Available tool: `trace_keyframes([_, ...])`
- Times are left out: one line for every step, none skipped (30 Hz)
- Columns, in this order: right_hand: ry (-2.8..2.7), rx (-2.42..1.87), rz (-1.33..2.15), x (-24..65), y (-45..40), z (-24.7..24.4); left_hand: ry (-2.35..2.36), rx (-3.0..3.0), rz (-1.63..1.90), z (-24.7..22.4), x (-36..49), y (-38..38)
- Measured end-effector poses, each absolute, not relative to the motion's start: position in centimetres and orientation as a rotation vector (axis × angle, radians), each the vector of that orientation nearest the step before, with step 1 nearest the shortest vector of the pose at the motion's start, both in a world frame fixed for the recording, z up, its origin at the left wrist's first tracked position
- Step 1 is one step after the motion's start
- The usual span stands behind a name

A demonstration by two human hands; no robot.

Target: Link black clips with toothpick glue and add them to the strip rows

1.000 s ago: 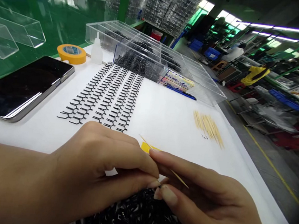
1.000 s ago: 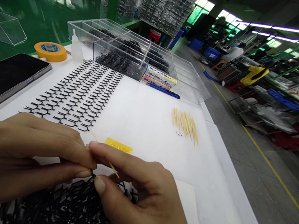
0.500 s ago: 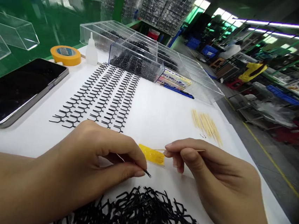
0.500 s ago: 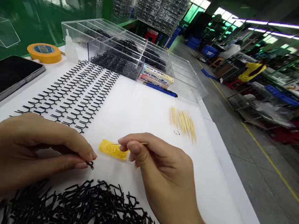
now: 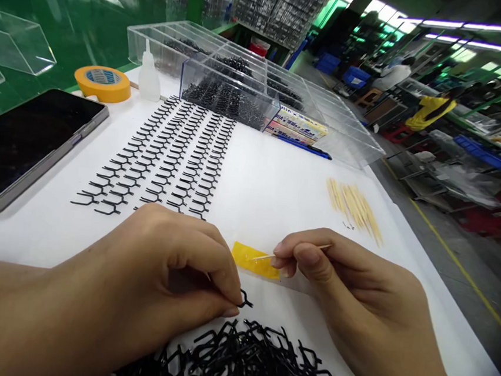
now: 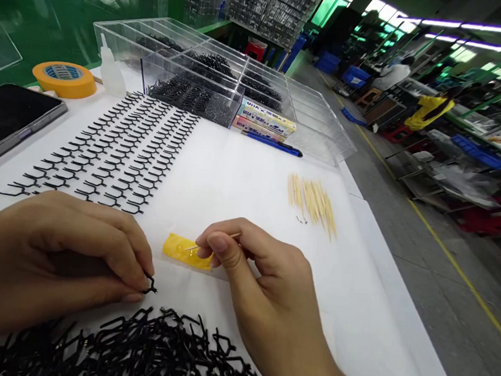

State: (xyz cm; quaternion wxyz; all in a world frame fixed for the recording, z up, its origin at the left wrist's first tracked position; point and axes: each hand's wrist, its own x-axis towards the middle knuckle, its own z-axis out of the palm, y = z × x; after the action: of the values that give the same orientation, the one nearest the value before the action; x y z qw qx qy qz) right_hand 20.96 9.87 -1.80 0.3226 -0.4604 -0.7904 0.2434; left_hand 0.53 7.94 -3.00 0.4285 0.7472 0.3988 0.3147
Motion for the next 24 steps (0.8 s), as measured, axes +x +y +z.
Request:
trace_keyframes([-2.081,-1.208,0.634,21.0,9.9,-1.8,0.995,1.876,0.792,-3.1,0.5,7.9])
trace_keyframes([-2.091,-1.209,0.632,21.0,9.9,-1.8,0.995,1.889,0.802,-3.1,0.5,7.9])
trace_keyframes([-2.096,-1.209,0.629,21.0,9.9,-1.8,0.994,1.904,0.813,-3.2,0.5,7.9])
trace_keyframes([-2.099,-1.213,0.63,21.0,9.9,-1.9,0.994,1.919,0.824,-3.2,0.5,7.9])
trace_keyframes([-2.1,-1.218,0.631,21.0,9.9,-2.0,0.997,1.933,0.833,-3.2,0.4,8.0])
trace_keyframes([-2.095,-1.216,0.625,21.0,9.9,-2.0,1.0,1.942,0.842,-3.2,0.4,8.0])
trace_keyframes([-2.093,-1.217,0.627,21.0,9.9,-2.1,1.003,1.949,0.85,-3.2,0.4,8.0])
trace_keyframes([-2.088,-1.216,0.628,21.1,9.9,-2.1,1.005,1.951,0.856,-3.1,0.4,8.0])
trace_keyframes([-2.08,-1.222,0.634,21.0,9.9,-2.1,1.006,1.95,0.86,-3.1,0.3,8.0])
trace_keyframes([-2.069,-1.231,0.643,21.0,9.8,-2.0,1.007,1.944,0.861,-3.1,0.3,8.0])
trace_keyframes([-2.053,-1.232,0.658,21.0,9.7,-1.9,1.007,1.935,0.86,-3.0,0.3,8.0])
trace_keyframes([-2.033,-1.242,0.683,21.0,9.6,-1.8,1.006,1.924,0.857,-3.0,0.3,8.0])
trace_keyframes([-2.004,-1.242,0.712,21.0,9.5,-1.7,1.004,1.909,0.851,-3.0,0.4,8.0])
trace_keyframes([-1.976,-1.241,0.752,21.0,9.4,-1.7,0.998,1.889,0.842,-3.0,0.4,8.0])
trace_keyframes([-1.944,-1.229,0.794,21.0,9.3,-1.6,0.992,1.866,0.833,-3.0,0.4,8.0])
trace_keyframes([-1.915,-1.215,0.84,21.0,9.2,-1.6,0.986,1.844,0.823,-3.0,0.5,8.0])
trace_keyframes([-1.889,-1.199,0.887,21.0,9.1,-1.6,0.982,1.826,0.814,-2.9,0.5,8.0])
trace_keyframes([-1.87,-1.181,0.938,21.0,9.1,-1.7,0.98,1.811,0.805,-2.9,0.6,8.0])
trace_keyframes([-1.857,-1.158,0.986,21.0,9.0,-1.8,0.981,1.8,0.8,-2.9,0.6,8.1])
trace_keyframes([-1.847,-1.143,1.031,21.0,9.0,-1.8,0.982,1.795,0.799,-2.9,0.7,8.1])
trace_keyframes([-1.844,-1.124,1.067,21.0,9.0,-1.9,0.984,1.794,0.802,-2.9,0.7,8.1])
trace_keyframes([-1.84,-1.112,1.1,21.0,9.0,-1.9,0.984,1.793,0.806,-2.9,0.7,8.2])
trace_keyframes([-1.836,-1.097,1.117,21.0,8.9,-2.0,0.984,1.792,0.81,-2.9,0.7,8.2])
trace_keyframes([-1.833,-1.085,1.126,21.0,8.9,-2.0,0.984,1.793,0.811,-3.0,0.7,8.2])
